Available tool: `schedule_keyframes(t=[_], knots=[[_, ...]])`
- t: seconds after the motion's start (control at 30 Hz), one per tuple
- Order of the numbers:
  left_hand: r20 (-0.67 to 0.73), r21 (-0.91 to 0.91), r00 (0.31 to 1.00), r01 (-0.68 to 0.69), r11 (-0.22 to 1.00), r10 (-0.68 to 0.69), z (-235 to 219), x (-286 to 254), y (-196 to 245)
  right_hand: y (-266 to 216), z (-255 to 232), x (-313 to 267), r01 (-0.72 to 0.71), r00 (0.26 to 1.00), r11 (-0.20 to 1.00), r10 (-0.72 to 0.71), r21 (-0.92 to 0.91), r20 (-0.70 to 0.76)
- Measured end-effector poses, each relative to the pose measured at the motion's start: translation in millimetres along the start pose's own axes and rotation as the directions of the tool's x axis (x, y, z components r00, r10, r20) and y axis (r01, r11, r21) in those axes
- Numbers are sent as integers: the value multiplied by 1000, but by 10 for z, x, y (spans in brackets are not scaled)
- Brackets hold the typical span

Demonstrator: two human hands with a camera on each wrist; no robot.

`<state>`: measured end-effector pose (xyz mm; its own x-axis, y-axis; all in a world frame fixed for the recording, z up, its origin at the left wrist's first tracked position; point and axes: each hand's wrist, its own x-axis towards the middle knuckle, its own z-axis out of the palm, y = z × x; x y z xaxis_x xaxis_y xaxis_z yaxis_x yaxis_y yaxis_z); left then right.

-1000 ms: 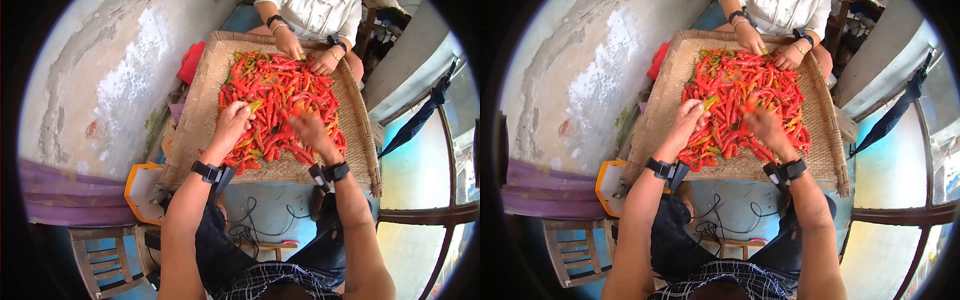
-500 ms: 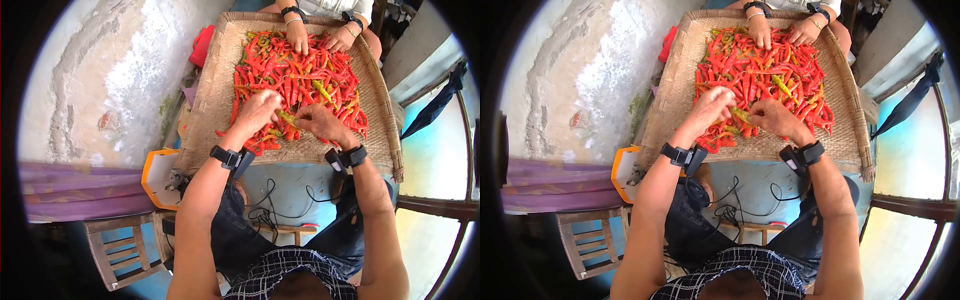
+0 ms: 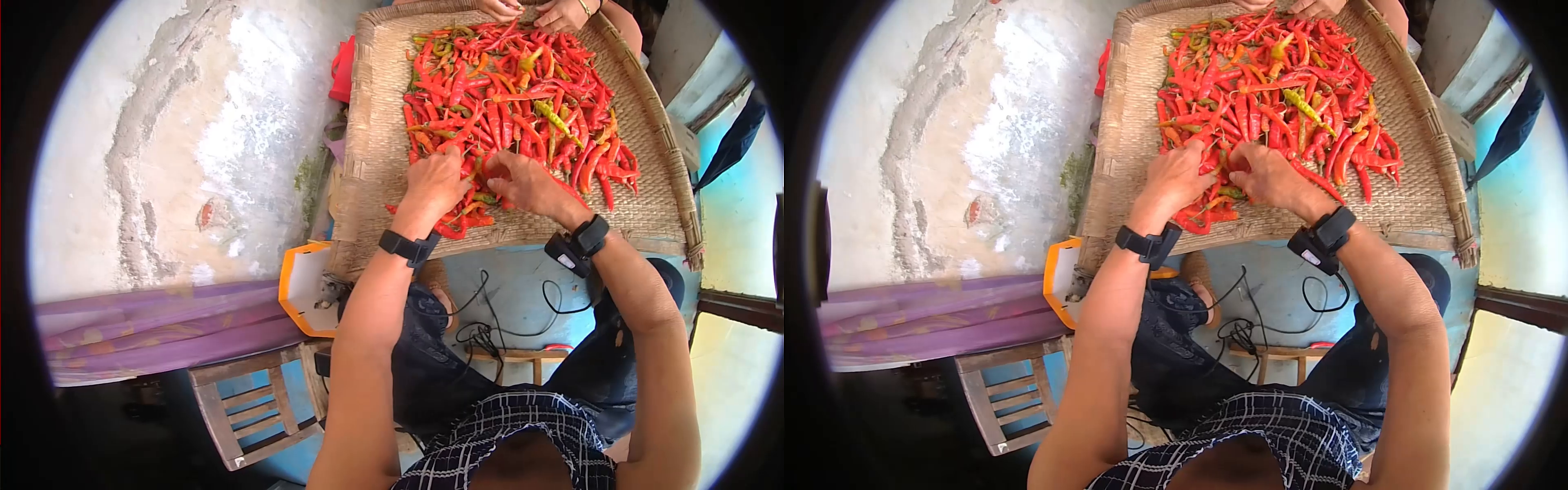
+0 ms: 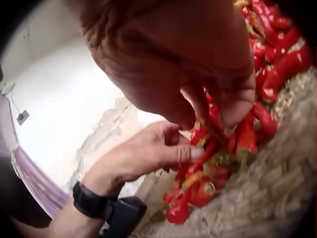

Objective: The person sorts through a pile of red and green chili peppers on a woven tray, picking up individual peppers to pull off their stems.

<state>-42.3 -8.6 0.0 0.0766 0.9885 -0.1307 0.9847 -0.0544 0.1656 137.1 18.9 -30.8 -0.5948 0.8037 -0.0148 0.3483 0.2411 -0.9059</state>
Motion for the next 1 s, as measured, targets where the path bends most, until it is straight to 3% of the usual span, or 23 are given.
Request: schedule_keyframes(t=[0.03,0.07,0.13,0.3,0.33,0.4,0.43,0.47,0.5,0.53,0.57,0.6,0.67,0.73,0.77,0.8,0.83,1.0], knots=[[-17,-10,1000,-20,1000,20,7,-7,-4,55,110,42,40,993,998,-46,-56,-111],[-18,-6,1000,-25,1000,25,17,-3,-18,120,154,70,41,992,998,-47,-55,-118],[-18,-11,1000,10,1000,-10,46,20,-24,70,210,106,-117,976,976,79,-181,-202],[-84,-50,996,2,999,-6,-47,13,-16,113,226,200,-159,978,970,128,-184,-167],[-135,-94,991,14,995,-27,-91,6,-27,125,197,216,-162,977,970,131,-181,-170],[-186,-137,981,24,990,-49,-150,18,-104,121,119,268,-172,973,985,174,26,-154],[-179,-374,980,17,927,-90,-177,37,-167,97,86,279,-171,973,985,173,25,-156],[-161,-590,979,8,808,-128,-191,49,-225,75,47,276,-135,968,978,164,157,-191],[-217,-733,969,-82,675,-118,-235,39,-229,23,-5,259,-93,961,954,161,284,-226],[-216,-734,969,-81,674,-119,-267,19,-221,-20,-57,235,-47,952,913,164,406,-258],[-158,-872,976,-67,485,-148,-305,4,-209,-55,-115,218,-63,963,831,195,552,-184],[-96,-962,982,-49,270,-162,-354,-10,-187,-79,-156,209,-62,963,832,195,551,-186],[-71,-978,989,-43,205,-130,-323,18,-208,-101,-219,197,118,956,876,28,468,-293],[-68,-998,993,-69,-4,-95,-310,34,-176,-75,-247,195,153,950,891,-13,428,-312],[-67,-998,993,-68,-3,-93,-288,54,-185,-59,-260,168,135,940,981,-81,141,-331],[-55,-997,995,-60,-52,-89,-275,73,-189,-86,-280,142,105,932,982,-153,-158,-328],[-42,-994,996,-50,-102,-85,-261,85,-192,-151,-323,102,10,962,979,-65,-204,-267],[-21,-995,994,-31,-100,-106,-230,119,-146,-4,-504,101,-65,993,950,31,-305,-112]])
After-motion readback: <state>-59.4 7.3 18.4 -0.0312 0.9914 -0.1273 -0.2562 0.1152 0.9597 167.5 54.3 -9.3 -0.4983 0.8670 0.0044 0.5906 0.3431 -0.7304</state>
